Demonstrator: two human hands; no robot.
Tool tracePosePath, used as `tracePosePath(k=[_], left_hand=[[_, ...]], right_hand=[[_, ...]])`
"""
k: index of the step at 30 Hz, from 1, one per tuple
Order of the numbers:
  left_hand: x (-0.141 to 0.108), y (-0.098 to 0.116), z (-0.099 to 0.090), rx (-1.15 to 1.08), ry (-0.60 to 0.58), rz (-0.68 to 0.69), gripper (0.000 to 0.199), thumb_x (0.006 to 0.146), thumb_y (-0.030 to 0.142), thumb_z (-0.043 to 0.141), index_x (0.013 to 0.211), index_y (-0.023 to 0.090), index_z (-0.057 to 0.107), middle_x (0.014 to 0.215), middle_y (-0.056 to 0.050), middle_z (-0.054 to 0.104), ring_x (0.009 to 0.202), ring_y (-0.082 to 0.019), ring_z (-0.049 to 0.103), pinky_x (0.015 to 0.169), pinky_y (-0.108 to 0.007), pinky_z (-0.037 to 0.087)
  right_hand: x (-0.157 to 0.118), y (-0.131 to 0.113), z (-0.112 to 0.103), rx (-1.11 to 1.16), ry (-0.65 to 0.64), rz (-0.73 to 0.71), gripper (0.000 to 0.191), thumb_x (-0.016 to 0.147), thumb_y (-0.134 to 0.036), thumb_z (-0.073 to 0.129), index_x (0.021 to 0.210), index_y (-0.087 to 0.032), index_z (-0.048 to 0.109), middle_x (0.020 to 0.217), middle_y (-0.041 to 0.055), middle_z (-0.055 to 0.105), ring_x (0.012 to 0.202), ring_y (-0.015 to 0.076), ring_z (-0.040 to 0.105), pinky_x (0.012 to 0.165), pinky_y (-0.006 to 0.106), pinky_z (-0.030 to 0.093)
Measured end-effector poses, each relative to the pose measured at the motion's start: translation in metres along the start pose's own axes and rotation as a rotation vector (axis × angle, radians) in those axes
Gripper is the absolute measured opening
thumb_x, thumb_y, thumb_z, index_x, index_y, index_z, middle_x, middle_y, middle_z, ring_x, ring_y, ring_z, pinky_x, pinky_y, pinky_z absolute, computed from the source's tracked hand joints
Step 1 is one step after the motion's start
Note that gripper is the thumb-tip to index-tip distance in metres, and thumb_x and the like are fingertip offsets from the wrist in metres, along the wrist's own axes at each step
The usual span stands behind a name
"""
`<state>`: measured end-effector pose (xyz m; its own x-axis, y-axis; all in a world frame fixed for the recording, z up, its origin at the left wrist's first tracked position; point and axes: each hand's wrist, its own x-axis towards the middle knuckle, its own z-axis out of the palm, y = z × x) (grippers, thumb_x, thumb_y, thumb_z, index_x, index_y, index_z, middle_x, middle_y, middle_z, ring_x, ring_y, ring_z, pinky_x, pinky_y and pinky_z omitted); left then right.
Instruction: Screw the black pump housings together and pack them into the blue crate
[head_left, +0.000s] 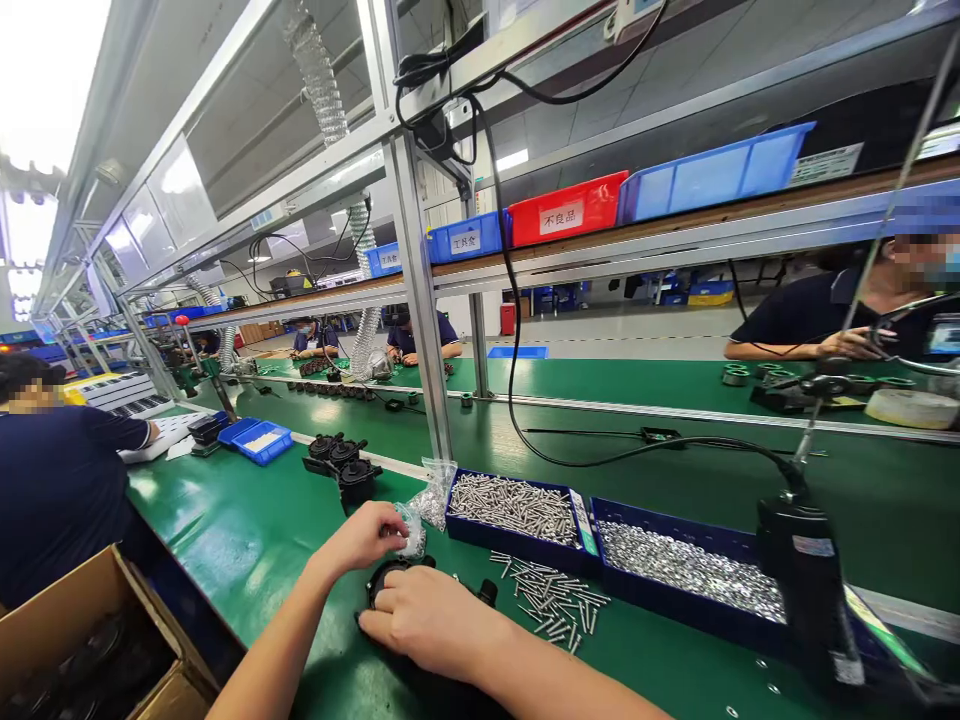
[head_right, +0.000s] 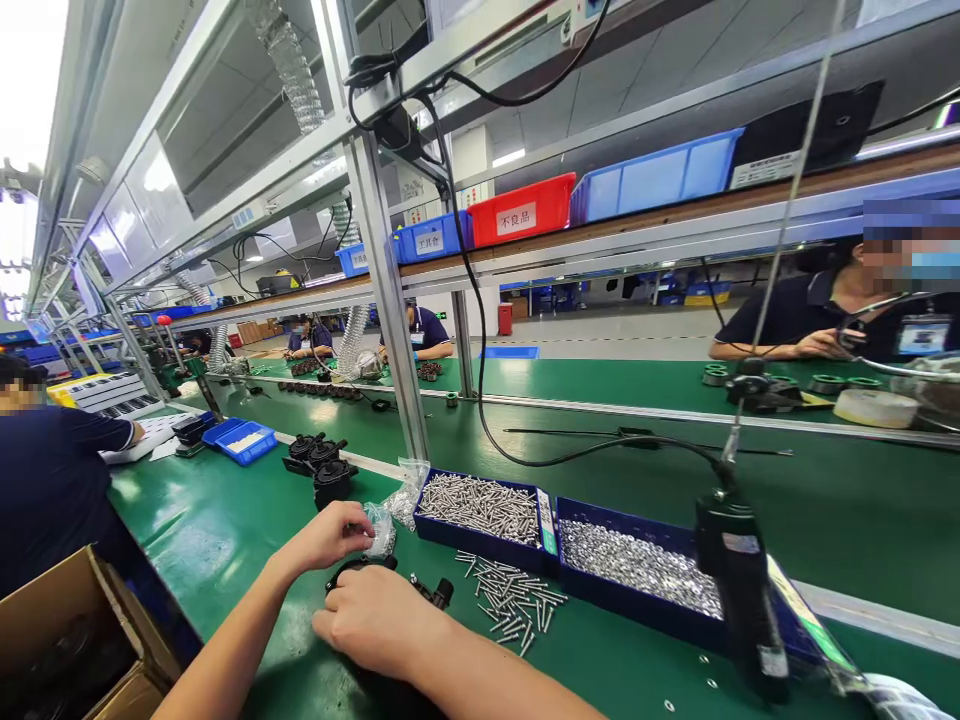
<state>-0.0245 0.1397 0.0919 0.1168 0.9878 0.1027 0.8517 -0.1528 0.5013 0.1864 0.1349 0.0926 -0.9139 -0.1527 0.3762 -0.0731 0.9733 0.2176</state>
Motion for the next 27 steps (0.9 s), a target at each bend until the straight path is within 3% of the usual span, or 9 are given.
tracePosePath(k=[4,8,11,13,15,17,19,21,27], left_hand=[[0.034,-0.001,0.008,0.027,-0.204,0.034,0.007,0.07,0.019,0.079,0.076,0.02,0.081,0.07,0.001,0.072,0.066,-0.016,0.059,0.063,-0.026,0.039],[0.035,-0.006,0.019,0.082,-0.161,0.011,0.015,0.075,0.018,0.068,0.082,0.019,0.081,0.065,0.004,0.065,0.062,-0.014,0.051,0.059,-0.027,0.033],[0.028,-0.015,0.022,0.135,-0.114,-0.014,0.017,0.077,0.017,0.061,0.075,0.018,0.077,0.062,0.004,0.06,0.063,-0.015,0.046,0.06,-0.028,0.028],[0.026,-0.021,0.024,0.171,-0.086,-0.047,0.019,0.079,0.02,0.06,0.066,0.017,0.073,0.06,0.003,0.059,0.064,-0.015,0.044,0.061,-0.029,0.026],[0.028,-0.027,0.027,0.206,-0.035,-0.102,0.02,0.082,0.023,0.061,0.068,0.017,0.073,0.061,0.001,0.058,0.064,-0.016,0.043,0.062,-0.03,0.025],[0.031,-0.03,0.031,0.233,0.02,-0.152,0.018,0.082,0.025,0.063,0.076,0.016,0.076,0.065,0.0,0.059,0.065,-0.016,0.046,0.064,-0.029,0.026],[0.034,-0.032,0.034,0.241,0.035,-0.181,0.015,0.08,0.026,0.067,0.081,0.016,0.078,0.066,0.001,0.059,0.067,-0.016,0.049,0.065,-0.028,0.028],[0.036,-0.032,0.036,0.236,0.024,-0.195,0.014,0.079,0.026,0.069,0.084,0.016,0.079,0.066,0.002,0.06,0.069,-0.017,0.053,0.066,-0.027,0.031],[0.038,-0.033,0.045,0.266,0.089,-0.27,0.015,0.082,0.019,0.071,0.092,0.019,0.082,0.079,-0.004,0.072,0.079,-0.022,0.065,0.071,-0.028,0.037]], right_hand=[[0.002,0.004,0.011,0.044,-0.074,0.033,0.014,0.099,-0.022,0.07,0.084,-0.021,0.071,0.074,-0.004,0.071,0.067,0.0168,0.056,0.051,0.034,0.03],[0.001,0.008,0.012,0.089,-0.109,0.047,0.014,0.097,-0.037,0.074,0.088,-0.027,0.076,0.081,-0.0031,0.072,0.075,0.0187,0.061,0.051,0.034,0.027],[-0.005,0.018,-0.013,0.184,-0.075,0.091,0.017,0.101,-0.043,0.068,0.11,-0.03,0.075,0.095,-0.0019,0.075,0.082,0.018,0.066,0.054,0.031,0.03],[-0.014,0.033,-0.038,0.225,-0.071,0.252,0.022,0.101,-0.038,0.065,0.118,-0.027,0.071,0.105,0.0014,0.077,0.09,0.0193,0.07,0.062,0.029,0.037],[-0.027,0.055,-0.061,0.201,-0.126,0.539,0.018,0.104,-0.033,0.058,0.113,-0.027,0.073,0.108,0.0025,0.077,0.1,0.0212,0.071,0.073,0.028,0.044],[-0.043,0.079,-0.073,0.133,-0.189,0.808,0.022,0.105,-0.027,0.054,0.113,-0.024,0.075,0.115,0.008,0.077,0.109,0.0253,0.071,0.084,0.031,0.048],[-0.059,0.101,-0.073,0.084,-0.244,0.963,0.023,0.103,-0.019,0.056,0.114,-0.015,0.075,0.118,0.0174,0.075,0.114,0.0313,0.071,0.089,0.036,0.05],[-0.071,0.116,-0.066,0.073,-0.303,1.045,0.019,0.098,-0.019,0.065,0.111,-0.01,0.076,0.118,0.0217,0.075,0.114,0.0342,0.072,0.092,0.039,0.053],[-0.078,0.13,-0.044,0.107,-0.45,1.14,0.025,0.098,-0.033,0.076,0.113,-0.014,0.073,0.121,0.0098,0.074,0.111,0.0257,0.072,0.099,0.048,0.059]])
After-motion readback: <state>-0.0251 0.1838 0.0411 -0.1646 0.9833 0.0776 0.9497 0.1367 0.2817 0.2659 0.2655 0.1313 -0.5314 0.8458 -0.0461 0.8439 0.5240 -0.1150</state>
